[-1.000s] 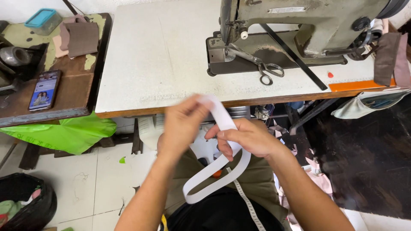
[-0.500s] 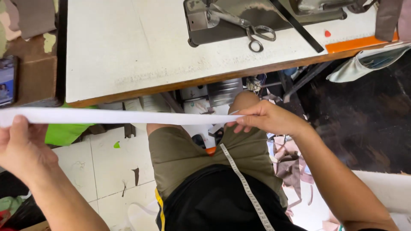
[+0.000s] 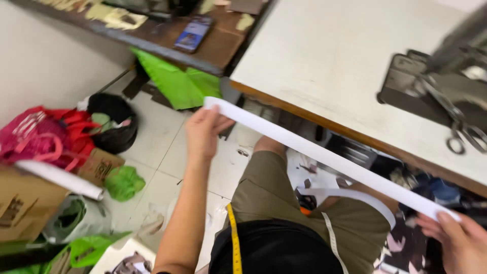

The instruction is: Cutting and measuring fabric strips using scissors and a tape measure at a sewing workstation.

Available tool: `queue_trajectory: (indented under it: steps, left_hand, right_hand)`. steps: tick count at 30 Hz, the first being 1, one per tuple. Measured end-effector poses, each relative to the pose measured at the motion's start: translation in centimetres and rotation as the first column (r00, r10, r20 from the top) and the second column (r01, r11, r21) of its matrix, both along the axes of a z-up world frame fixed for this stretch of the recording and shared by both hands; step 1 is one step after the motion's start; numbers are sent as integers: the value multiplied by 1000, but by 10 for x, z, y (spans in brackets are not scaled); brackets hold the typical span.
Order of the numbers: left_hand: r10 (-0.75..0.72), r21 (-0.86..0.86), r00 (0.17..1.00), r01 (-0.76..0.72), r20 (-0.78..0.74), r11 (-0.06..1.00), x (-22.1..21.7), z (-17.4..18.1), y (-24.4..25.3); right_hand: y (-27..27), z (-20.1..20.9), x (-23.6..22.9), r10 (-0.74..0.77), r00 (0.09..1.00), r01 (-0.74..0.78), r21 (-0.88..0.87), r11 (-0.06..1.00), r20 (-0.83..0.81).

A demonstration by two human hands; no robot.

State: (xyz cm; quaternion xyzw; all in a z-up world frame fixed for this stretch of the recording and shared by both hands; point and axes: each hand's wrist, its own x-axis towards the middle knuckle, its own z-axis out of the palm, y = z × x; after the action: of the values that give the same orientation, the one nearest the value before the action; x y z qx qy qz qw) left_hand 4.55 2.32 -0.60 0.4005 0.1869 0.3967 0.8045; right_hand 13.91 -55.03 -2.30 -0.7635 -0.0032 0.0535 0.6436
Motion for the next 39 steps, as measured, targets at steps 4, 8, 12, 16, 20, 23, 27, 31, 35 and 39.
queue_trajectory:
  steps: [4, 8, 12, 16, 20, 23, 27, 31, 35, 39]
  left_hand:
    - [-102, 14, 995, 102, -23, 995, -1, 26, -33]
    - [-141, 68, 990, 141, -5, 988, -4, 38, -46]
    - [-145, 66, 989, 144, 0, 987, -6, 36, -50]
    - [-137, 17, 990, 137, -19, 990, -6, 32, -51]
    - [-159, 14, 985, 160, -73, 987, -8, 32, -47]
    - [16, 41, 959, -5, -283, 999, -11, -22, -5]
    - [-9, -93, 933, -27, -359, 995, -33, -96, 43]
    - [412, 749, 670, 341, -617, 568, -20, -109, 4]
    - [-440, 436, 580, 811, -685, 391, 14, 7, -159]
    - [-609, 449, 419, 886, -673, 114, 36, 56, -193]
  right_hand:
    - [-59, -53, 25, -36, 999, 36, -74, 997, 9]
    - [-93, -71, 37, 10, 998, -16, -87, 996, -67]
    - [-83, -47, 41, 39, 989, -50, -75, 996, -139]
    - [-97, -67, 51, 47, 982, -60, -69, 996, -181]
    - [-79, -47, 27, 3, 994, -9, -61, 998, -106]
    - [-15, -26, -8, -305, 952, 304, 36, 952, 32]
    - [86, 74, -51, -427, 899, 395, -239, 887, -99]
    - [132, 72, -38, 228, 959, -178, -268, 947, 168]
    - [182, 97, -24, 569, 712, -430, -386, 816, 411]
    - [181, 121, -8, 593, 741, -462, -402, 790, 315]
